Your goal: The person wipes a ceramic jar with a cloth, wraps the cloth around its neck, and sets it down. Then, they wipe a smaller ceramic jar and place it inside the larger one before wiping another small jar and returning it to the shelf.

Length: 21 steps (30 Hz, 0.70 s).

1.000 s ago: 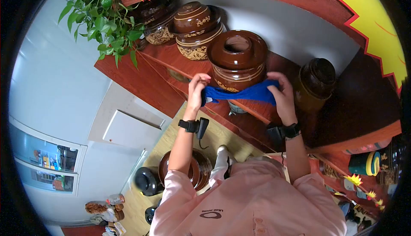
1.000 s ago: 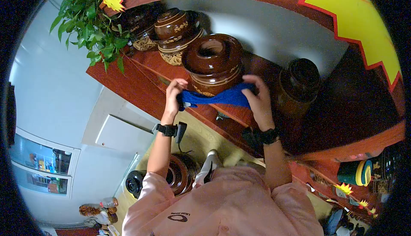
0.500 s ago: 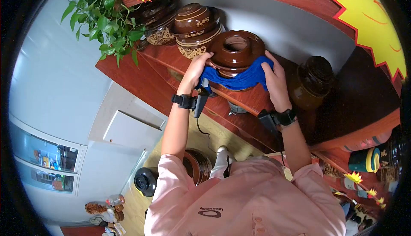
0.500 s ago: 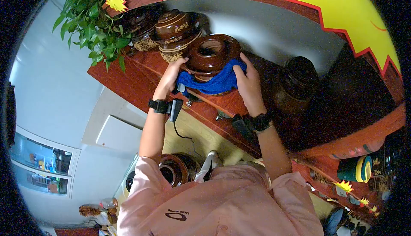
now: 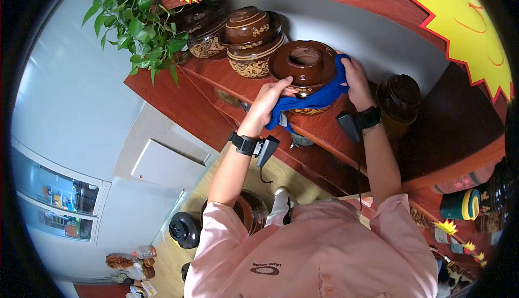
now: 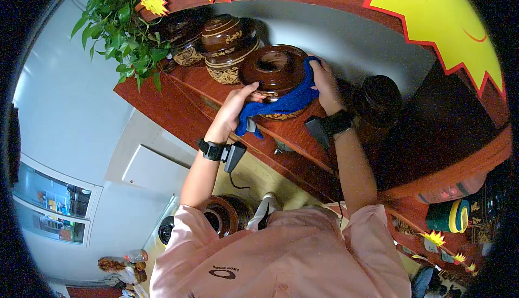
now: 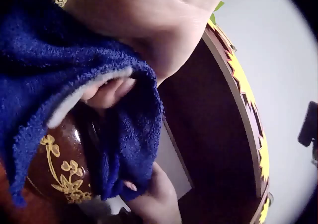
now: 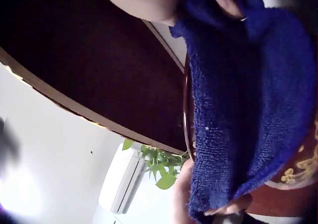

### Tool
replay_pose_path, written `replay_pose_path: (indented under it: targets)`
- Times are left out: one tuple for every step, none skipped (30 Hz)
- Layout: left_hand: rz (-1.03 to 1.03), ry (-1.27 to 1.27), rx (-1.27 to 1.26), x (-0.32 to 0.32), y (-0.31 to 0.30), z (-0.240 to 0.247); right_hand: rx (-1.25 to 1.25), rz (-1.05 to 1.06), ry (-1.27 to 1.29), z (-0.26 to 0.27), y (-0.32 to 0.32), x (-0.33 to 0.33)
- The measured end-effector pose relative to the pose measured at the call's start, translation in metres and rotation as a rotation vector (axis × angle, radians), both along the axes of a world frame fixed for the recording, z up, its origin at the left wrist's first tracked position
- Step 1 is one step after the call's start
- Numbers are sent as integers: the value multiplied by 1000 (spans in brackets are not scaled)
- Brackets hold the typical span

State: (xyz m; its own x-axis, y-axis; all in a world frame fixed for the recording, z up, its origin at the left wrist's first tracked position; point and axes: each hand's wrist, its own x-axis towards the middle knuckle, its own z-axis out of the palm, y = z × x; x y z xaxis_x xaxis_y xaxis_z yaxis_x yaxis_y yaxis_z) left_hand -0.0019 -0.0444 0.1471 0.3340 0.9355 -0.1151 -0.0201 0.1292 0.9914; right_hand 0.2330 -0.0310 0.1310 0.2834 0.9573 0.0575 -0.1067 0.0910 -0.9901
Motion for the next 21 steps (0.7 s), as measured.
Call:
replay_pose_path:
  targets:
    - [3,3,-4,2,-1,0,0,-11,-2,4,0,0]
    - [6,6,-9,4,-3,0,2,-5,-8,7,-1,1]
    - [7,11,-15,5,-5,0,3,1,-14,9,-3,1]
    - [9,28,18,5,-9,1,2,7,-18,11,-5,2]
    - [-34,68,78,3,-10,-1,14,-32,-32,14,-10,3]
    - [-77,108,141,-2,-10,-5,28,-70,-46,16,-17,3]
    - [-119,148,205,-8,-11,-7,43,-108,-59,16,-23,3]
    - [-228,212,305,-16,-15,-6,158,-132,-71,9,-25,9]
    - [-249,179,355,-20,-19,-5,271,-154,-83,-2,-26,18]
    - [-285,223,393,-25,-25,2,384,-176,-93,-12,-27,23]
    - [-321,267,428,-30,-29,8,363,-165,-35,-10,-37,21]
    - [-291,252,452,-35,-26,4,342,-155,23,-3,-50,18]
    - [-265,257,403,-40,-26,5,321,-146,81,1,-56,17]
    - [-185,239,492,-43,-22,2,331,-151,48,0,-57,16]
    - [-105,220,581,-45,-16,-3,342,-158,15,-2,-57,15]
    - [-43,213,604,-46,-10,-3,354,-164,-18,-4,-57,14]
    - [8,243,651,-47,-5,-4,305,-154,4,-6,-57,12]
    - [44,253,645,-48,-1,-4,257,-144,25,-8,-56,9]
    - [80,262,640,-48,3,-4,211,-134,46,-8,-55,7]
    - [114,253,626,-47,5,-3,192,-127,40,-6,-56,4]
    - [147,243,612,-46,6,-3,172,-120,34,-4,-59,0]
